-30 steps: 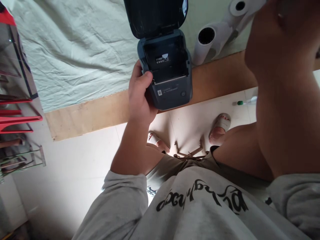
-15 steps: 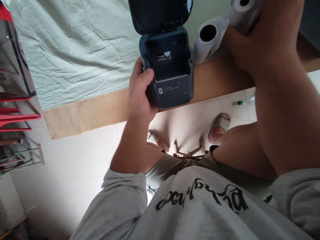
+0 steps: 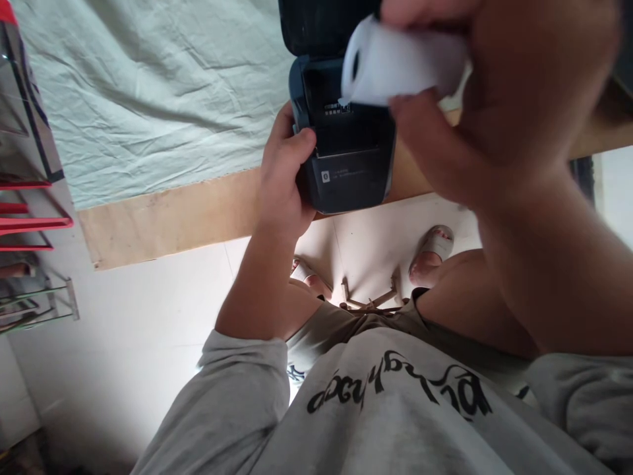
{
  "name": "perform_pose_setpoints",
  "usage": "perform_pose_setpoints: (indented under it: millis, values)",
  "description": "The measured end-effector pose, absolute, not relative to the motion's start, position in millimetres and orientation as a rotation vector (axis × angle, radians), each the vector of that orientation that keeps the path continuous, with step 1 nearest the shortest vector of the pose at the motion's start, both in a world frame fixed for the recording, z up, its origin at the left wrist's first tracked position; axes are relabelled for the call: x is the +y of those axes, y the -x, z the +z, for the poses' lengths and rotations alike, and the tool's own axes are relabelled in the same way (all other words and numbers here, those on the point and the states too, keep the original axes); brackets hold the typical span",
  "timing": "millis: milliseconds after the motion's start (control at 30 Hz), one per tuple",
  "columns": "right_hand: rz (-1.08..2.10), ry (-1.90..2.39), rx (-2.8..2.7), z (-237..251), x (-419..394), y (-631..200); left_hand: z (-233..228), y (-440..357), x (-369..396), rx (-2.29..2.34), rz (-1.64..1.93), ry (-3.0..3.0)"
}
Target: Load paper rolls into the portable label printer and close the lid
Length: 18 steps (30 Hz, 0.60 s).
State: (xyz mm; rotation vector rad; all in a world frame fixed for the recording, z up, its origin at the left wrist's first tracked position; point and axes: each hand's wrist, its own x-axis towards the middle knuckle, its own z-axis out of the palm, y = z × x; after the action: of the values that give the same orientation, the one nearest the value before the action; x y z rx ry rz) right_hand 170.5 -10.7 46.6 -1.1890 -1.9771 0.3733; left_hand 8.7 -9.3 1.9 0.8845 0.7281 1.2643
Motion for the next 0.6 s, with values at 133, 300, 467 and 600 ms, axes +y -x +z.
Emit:
perform_pose_setpoints:
  millis: [133,300,467,600]
  values:
    - [-0.085,1.072,-2.245,39,-10,-165,5,-10,-11,0.721,1.269,-0.867]
    - [0.023,1.207,-2.304,34,-2,-166,5,-9,-12,0.713,1.237,-0.863]
    - [0.059,1.1,-2.227,35,-5,-164,5,-6,-12,0.685,1.216,-0.855]
    - [0.113,1.054,-2.06,34,-7,-160,4,-6,-11,0.64,1.233,-0.865]
